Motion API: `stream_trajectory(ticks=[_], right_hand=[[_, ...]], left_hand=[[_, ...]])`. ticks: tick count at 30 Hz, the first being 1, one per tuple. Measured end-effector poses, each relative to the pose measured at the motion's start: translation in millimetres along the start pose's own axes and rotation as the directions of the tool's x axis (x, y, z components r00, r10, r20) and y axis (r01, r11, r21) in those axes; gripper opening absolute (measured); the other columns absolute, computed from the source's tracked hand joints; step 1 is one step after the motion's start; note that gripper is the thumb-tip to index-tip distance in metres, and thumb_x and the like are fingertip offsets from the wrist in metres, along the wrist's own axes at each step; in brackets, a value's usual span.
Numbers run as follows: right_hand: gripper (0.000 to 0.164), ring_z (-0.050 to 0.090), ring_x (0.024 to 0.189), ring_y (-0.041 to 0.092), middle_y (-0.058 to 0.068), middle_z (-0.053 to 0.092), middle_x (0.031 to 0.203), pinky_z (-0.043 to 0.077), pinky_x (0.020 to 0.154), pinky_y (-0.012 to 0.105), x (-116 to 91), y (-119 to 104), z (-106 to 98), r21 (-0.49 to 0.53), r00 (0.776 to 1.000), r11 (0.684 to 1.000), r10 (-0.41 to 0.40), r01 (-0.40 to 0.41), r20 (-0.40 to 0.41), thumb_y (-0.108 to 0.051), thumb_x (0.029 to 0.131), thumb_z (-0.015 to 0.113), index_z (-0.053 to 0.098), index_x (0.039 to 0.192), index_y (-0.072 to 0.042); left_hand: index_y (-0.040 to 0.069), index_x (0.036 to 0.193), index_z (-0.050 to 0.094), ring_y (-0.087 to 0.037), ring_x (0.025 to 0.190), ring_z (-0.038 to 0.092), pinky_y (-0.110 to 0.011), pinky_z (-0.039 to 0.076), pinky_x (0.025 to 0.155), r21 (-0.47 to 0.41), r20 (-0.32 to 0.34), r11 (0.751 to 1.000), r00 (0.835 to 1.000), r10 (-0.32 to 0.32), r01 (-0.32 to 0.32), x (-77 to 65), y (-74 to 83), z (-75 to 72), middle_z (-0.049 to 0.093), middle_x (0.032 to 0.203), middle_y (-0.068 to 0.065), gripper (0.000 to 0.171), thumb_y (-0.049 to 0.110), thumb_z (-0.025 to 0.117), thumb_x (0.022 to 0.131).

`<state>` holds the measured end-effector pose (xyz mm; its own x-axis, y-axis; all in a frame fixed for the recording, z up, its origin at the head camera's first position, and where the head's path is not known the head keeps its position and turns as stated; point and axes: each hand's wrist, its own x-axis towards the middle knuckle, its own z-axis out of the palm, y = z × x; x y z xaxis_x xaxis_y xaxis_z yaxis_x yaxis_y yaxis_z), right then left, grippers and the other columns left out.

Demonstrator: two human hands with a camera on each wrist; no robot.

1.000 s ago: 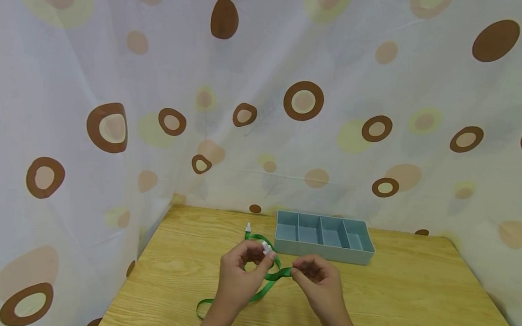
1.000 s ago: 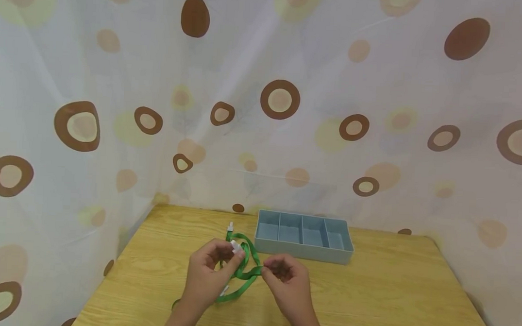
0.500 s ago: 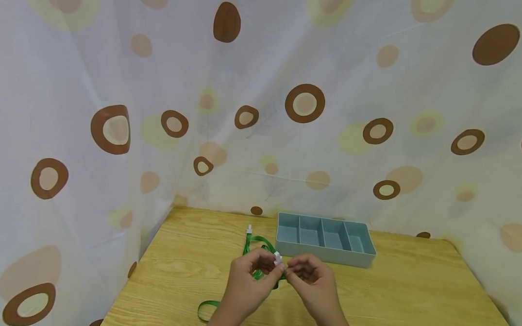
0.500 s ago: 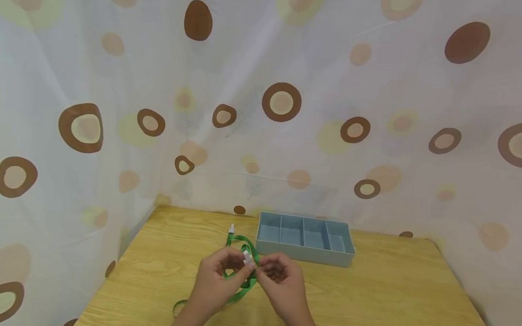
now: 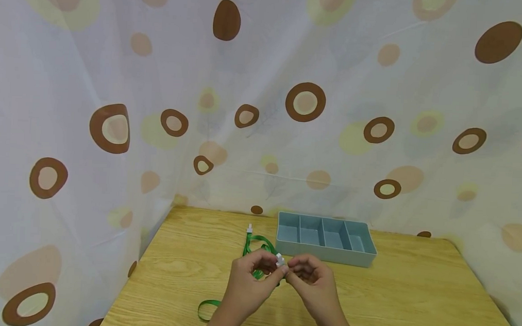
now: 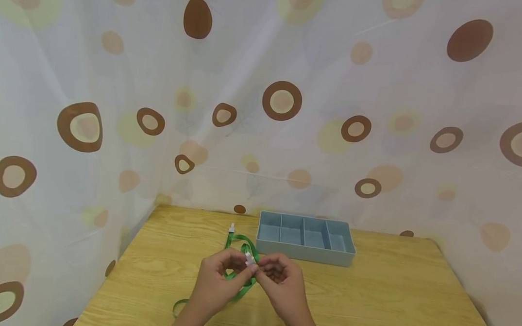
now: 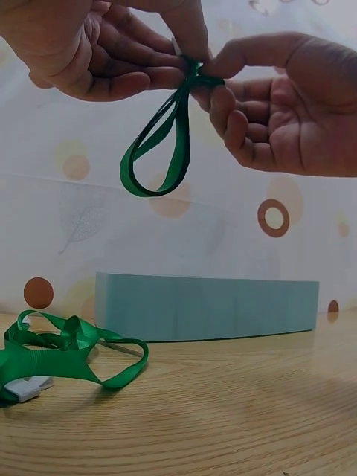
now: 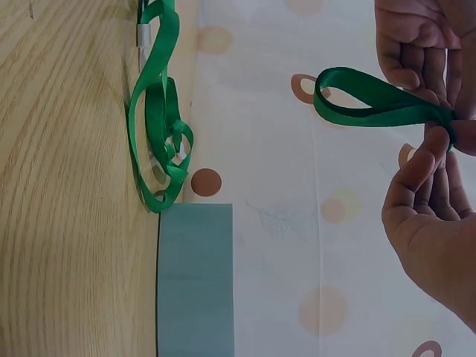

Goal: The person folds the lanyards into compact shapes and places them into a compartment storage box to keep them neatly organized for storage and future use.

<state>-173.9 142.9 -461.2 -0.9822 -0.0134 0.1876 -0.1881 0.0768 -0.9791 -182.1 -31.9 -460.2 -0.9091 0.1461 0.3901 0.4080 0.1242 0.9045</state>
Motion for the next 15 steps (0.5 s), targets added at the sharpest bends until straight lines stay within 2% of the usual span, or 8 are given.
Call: stream_trajectory(ticks=[8,15], right_hand=[[0.015,0.073,0.083,0.014,0.007,0.075,0.091,0.063,0.076,0.028,0.4,1.5,-1.0,0.038,1.000,0.999,0.031,-0.031,0.006,0.003,0.095,0.075,0.068,0.107,0.007],[0.018,0.074,0.081,0.015,0.005,0.075,0.089,0.064,0.076,0.029,-0.2,0.5,-3.0,0.074,1.000,0.997,0.023,-0.023,0.009,0.003,0.095,0.075,0.066,0.108,0.010]], left_hand=[[0.023,0.099,0.077,-0.009,0.080,0.074,-0.029,0.063,0.076,0.012,-0.006,1.000,1.000,0.000,0.000,0.4,-0.1,0.1,0.079,0.093,0.004,0.009,0.024,0.084,0.094],[0.021,0.100,0.077,-0.009,0.082,0.075,-0.027,0.062,0.076,0.023,-0.017,1.000,1.000,0.011,-0.010,0.5,-0.8,0.6,0.079,0.094,0.004,0.010,0.025,0.084,0.094]])
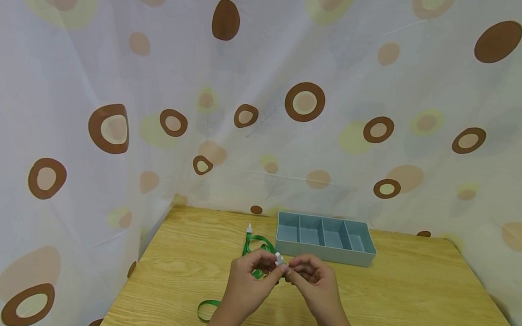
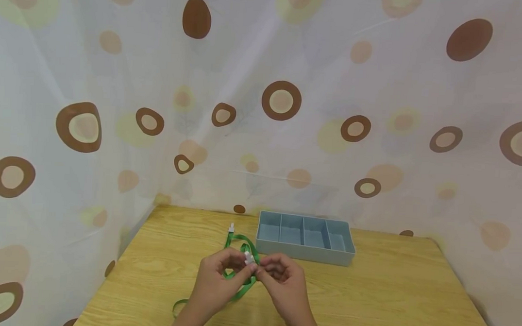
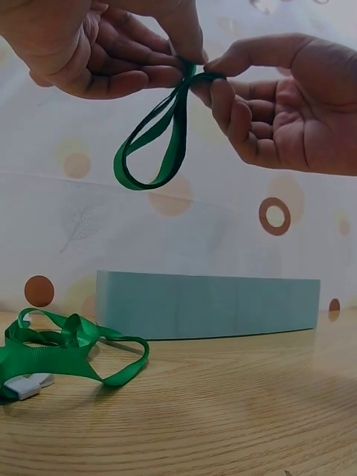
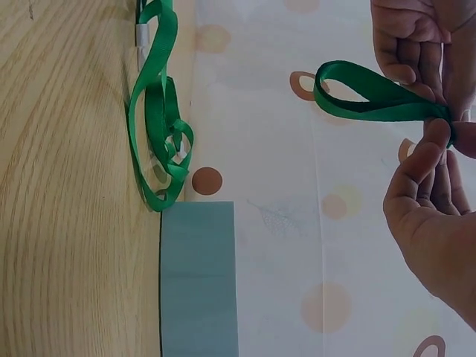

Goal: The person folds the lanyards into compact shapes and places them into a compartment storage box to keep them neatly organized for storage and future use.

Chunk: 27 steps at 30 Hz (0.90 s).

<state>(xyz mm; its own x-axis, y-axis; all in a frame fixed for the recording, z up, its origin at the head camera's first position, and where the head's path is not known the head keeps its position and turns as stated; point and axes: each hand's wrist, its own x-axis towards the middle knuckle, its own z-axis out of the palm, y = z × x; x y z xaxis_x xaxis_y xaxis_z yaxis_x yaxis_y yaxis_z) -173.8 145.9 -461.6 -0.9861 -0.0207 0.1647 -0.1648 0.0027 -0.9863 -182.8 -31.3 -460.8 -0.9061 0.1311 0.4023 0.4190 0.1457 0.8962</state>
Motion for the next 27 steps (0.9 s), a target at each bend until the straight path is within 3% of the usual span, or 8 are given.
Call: stream_trajectory(ticks=[13,27], right_hand=[[0.013,0.075,0.083,0.018,0.007,0.075,0.093,0.064,0.077,0.032,0.2,0.9,-2.5,0.025,0.998,0.998,0.054,-0.053,-0.016,0.003,0.095,0.073,0.068,0.108,0.005],[0.013,0.074,0.085,0.019,0.006,0.075,0.095,0.064,0.080,0.034,1.0,2.2,-4.9,0.020,0.997,0.997,0.075,-0.075,-0.011,0.003,0.097,0.070,0.067,0.109,0.007]], left_hand=[[0.023,0.098,0.078,-0.009,0.078,0.074,-0.027,0.063,0.075,0.013,0.002,1.000,1.000,0.008,-0.008,-0.2,1.2,0.7,0.079,0.091,0.005,0.009,0.026,0.085,0.093],[0.021,0.097,0.079,-0.008,0.078,0.074,-0.027,0.063,0.075,0.030,-0.003,0.999,1.000,0.025,-0.025,-0.6,3.1,1.2,0.080,0.090,0.006,0.010,0.019,0.087,0.091]])
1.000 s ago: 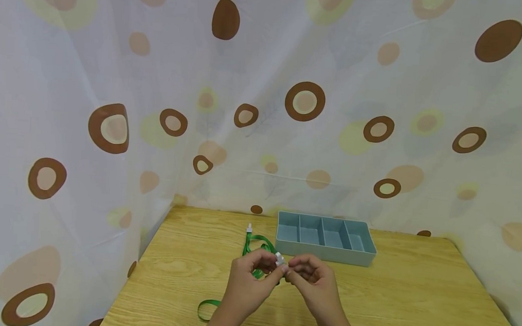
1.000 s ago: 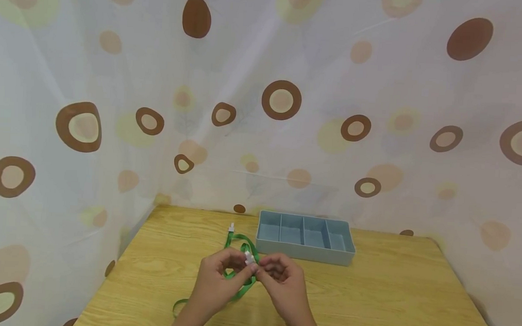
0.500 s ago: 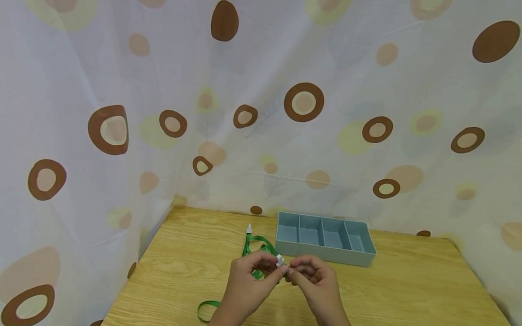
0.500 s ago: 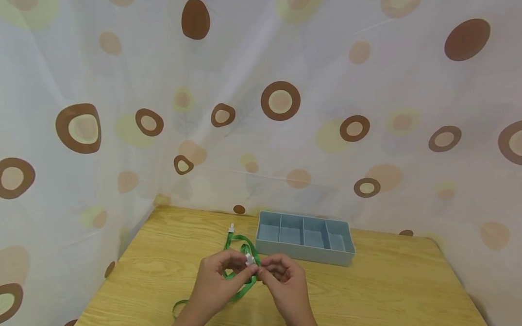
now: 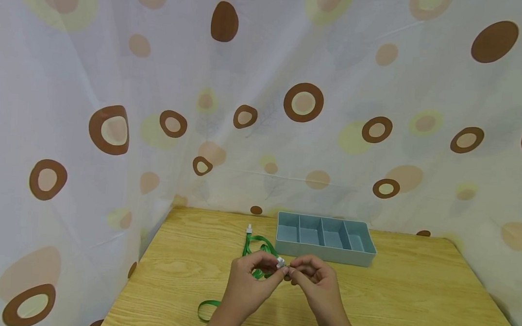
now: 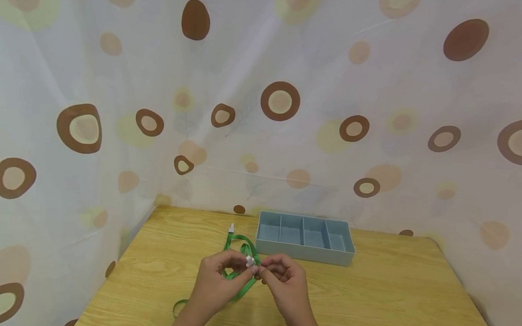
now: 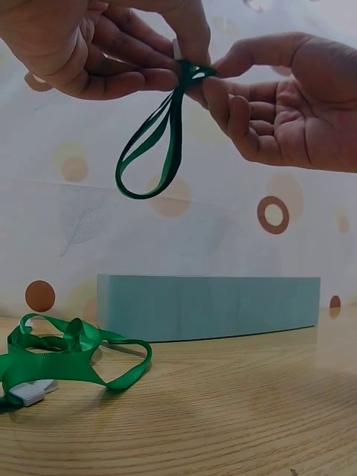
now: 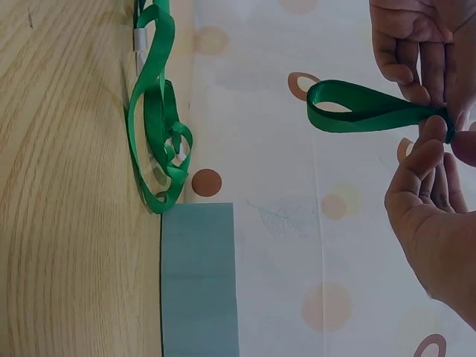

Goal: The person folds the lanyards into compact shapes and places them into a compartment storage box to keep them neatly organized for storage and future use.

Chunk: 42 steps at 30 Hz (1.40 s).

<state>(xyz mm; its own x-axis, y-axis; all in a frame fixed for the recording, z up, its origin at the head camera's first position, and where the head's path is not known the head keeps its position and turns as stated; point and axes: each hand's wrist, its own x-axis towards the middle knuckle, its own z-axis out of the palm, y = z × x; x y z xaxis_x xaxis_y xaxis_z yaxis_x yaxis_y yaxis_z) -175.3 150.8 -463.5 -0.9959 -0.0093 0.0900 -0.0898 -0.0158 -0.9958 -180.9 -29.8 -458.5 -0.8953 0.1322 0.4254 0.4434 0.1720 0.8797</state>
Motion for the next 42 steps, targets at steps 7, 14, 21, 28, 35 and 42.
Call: stream_trajectory(ticks=[7,14,21,28,35,42], right_hand=[[0.017,0.075,0.084,0.018,0.006,0.075,0.093,0.063,0.078,0.032,-1.3,0.1,0.9,0.007,1.000,1.000,-0.023,0.023,0.007,0.000,0.097,0.073,0.066,0.109,0.009],[0.015,0.072,0.079,0.017,0.005,0.074,0.092,0.063,0.075,0.032,-2.3,1.4,2.1,0.013,1.000,1.000,-0.016,0.017,-0.026,-0.002,0.096,0.075,0.068,0.107,0.006],[0.016,0.073,0.079,0.015,0.006,0.075,0.092,0.063,0.077,0.032,-1.9,4.6,1.5,0.010,0.999,1.000,-0.021,0.021,-0.031,-0.004,0.096,0.077,0.070,0.103,0.008],[0.017,0.075,0.084,0.015,0.007,0.075,0.096,0.064,0.080,0.032,1.2,6.5,1.5,0.013,1.000,1.000,-0.017,0.018,-0.014,-0.006,0.097,0.076,0.069,0.105,0.007],[0.020,0.075,0.086,0.015,0.001,0.077,0.099,0.064,0.081,0.032,1.3,6.0,0.7,0.008,1.000,1.000,-0.023,0.023,0.008,-0.010,0.099,0.075,0.071,0.110,0.007],[0.021,0.074,0.089,0.016,0.001,0.079,0.107,0.063,0.082,0.031,0.7,3.8,-0.9,-0.015,1.000,1.000,-0.019,0.019,0.015,-0.011,0.102,0.072,0.076,0.119,0.001]], left_hand=[[0.020,0.097,0.079,-0.008,0.078,0.074,-0.030,0.064,0.076,0.000,0.007,1.000,1.000,0.007,-0.007,0.2,2.0,-0.9,0.080,0.092,0.006,0.010,0.016,0.086,0.091],[0.019,0.103,0.078,-0.008,0.083,0.075,-0.035,0.065,0.078,-0.014,0.061,1.000,0.998,0.017,-0.016,-1.5,2.5,-2.6,0.080,0.096,0.005,0.013,0.011,0.083,0.093],[0.015,0.107,0.076,-0.013,0.086,0.076,-0.036,0.066,0.082,-0.016,0.111,0.999,0.993,0.045,-0.044,-2.8,-1.5,-3.4,0.078,0.101,0.003,0.021,0.010,0.086,0.090],[0.013,0.105,0.077,-0.010,0.086,0.075,-0.028,0.064,0.080,0.034,0.093,0.998,0.994,0.056,-0.059,-0.7,-5.6,-1.9,0.079,0.098,0.005,0.017,0.016,0.087,0.091],[0.017,0.105,0.078,-0.009,0.085,0.075,-0.030,0.064,0.080,0.028,0.100,0.998,0.994,0.053,-0.056,0.0,-5.0,-2.5,0.080,0.098,0.006,0.016,0.012,0.085,0.092],[0.019,0.105,0.078,-0.009,0.085,0.076,-0.030,0.065,0.078,0.023,0.099,0.998,0.994,0.048,-0.051,1.1,-3.9,-2.3,0.080,0.098,0.005,0.014,0.013,0.083,0.094]])
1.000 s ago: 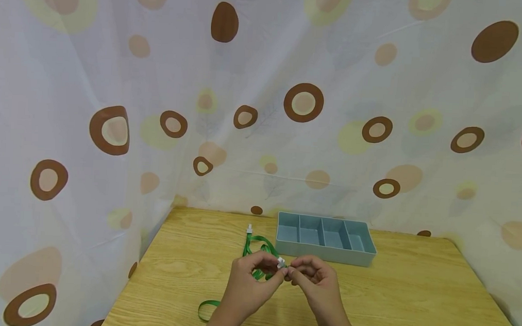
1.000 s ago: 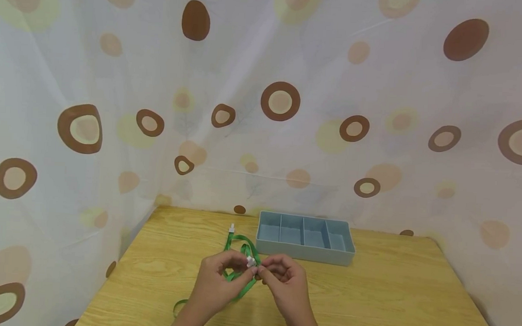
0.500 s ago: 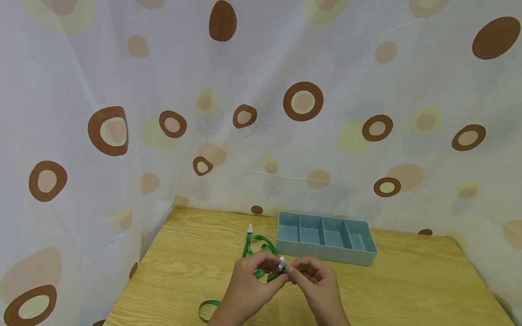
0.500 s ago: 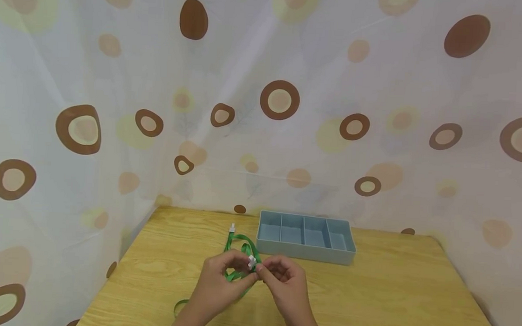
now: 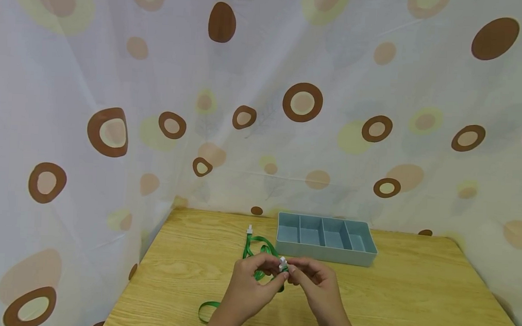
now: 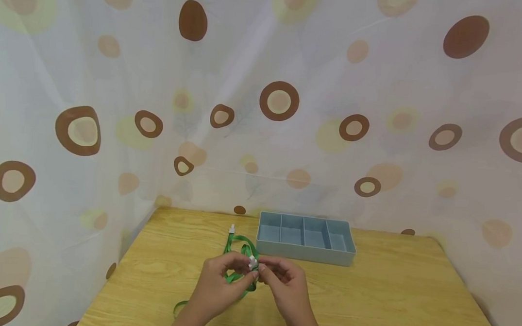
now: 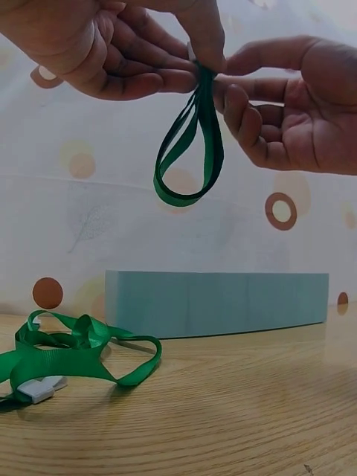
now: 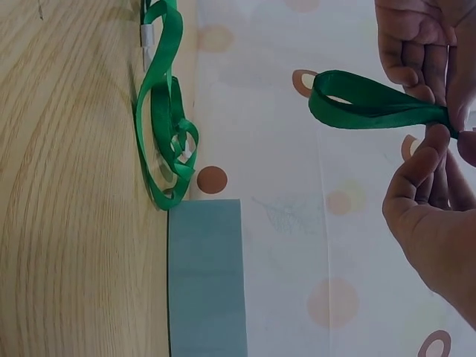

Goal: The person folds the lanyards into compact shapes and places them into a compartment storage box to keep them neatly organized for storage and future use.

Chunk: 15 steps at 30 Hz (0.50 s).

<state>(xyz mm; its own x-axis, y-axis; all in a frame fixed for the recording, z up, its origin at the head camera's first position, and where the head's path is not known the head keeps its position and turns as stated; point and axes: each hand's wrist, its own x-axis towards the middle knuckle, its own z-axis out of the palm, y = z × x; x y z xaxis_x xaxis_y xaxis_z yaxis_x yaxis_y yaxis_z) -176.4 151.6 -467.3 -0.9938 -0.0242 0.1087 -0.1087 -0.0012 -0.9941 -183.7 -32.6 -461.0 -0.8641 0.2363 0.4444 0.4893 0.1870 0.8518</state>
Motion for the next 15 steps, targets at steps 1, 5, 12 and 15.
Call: stream_trajectory(ticks=[1,5,12,15], right_hand=[[0.021,0.074,0.089,0.015,0.000,0.079,0.107,0.063,0.082,0.031,-0.3,0.4,-0.9,-0.003,1.000,1.000,-0.003,0.003,0.003,-0.010,0.102,0.071,0.076,0.119,0.001],[0.021,0.074,0.090,0.013,-0.003,0.080,0.108,0.063,0.083,0.031,-0.1,4.1,-4.0,-0.014,0.999,0.999,-0.034,0.034,0.027,-0.008,0.103,0.069,0.076,0.118,0.004],[0.022,0.074,0.093,0.012,-0.005,0.078,0.108,0.064,0.084,0.031,-0.1,10.2,-9.2,-0.006,0.995,0.997,-0.074,0.075,0.069,-0.010,0.103,0.069,0.074,0.116,0.007],[0.023,0.074,0.096,0.013,-0.004,0.078,0.110,0.064,0.085,0.032,-0.3,10.9,-10.9,0.001,0.992,0.996,-0.087,0.087,0.086,-0.011,0.103,0.070,0.073,0.117,0.007]], left_hand=[[0.019,0.105,0.078,-0.009,0.085,0.076,-0.030,0.065,0.078,0.001,-0.002,1.000,1.000,0.000,0.000,0.1,-0.1,0.7,0.080,0.097,0.005,0.013,0.014,0.083,0.094],[0.020,0.105,0.078,-0.009,0.085,0.075,-0.031,0.065,0.078,-0.011,-0.007,1.000,1.000,0.002,-0.002,0.5,-0.9,2.0,0.079,0.099,0.005,0.013,0.014,0.083,0.094],[0.021,0.107,0.079,-0.009,0.086,0.076,-0.033,0.065,0.077,-0.024,-0.002,1.000,1.000,-0.005,0.005,0.6,-1.1,1.7,0.080,0.100,0.004,0.014,0.017,0.084,0.094],[0.021,0.108,0.080,-0.009,0.086,0.076,-0.030,0.064,0.077,-0.026,0.002,1.000,1.000,-0.014,0.014,0.7,-1.3,1.5,0.080,0.101,0.004,0.014,0.019,0.084,0.094]])
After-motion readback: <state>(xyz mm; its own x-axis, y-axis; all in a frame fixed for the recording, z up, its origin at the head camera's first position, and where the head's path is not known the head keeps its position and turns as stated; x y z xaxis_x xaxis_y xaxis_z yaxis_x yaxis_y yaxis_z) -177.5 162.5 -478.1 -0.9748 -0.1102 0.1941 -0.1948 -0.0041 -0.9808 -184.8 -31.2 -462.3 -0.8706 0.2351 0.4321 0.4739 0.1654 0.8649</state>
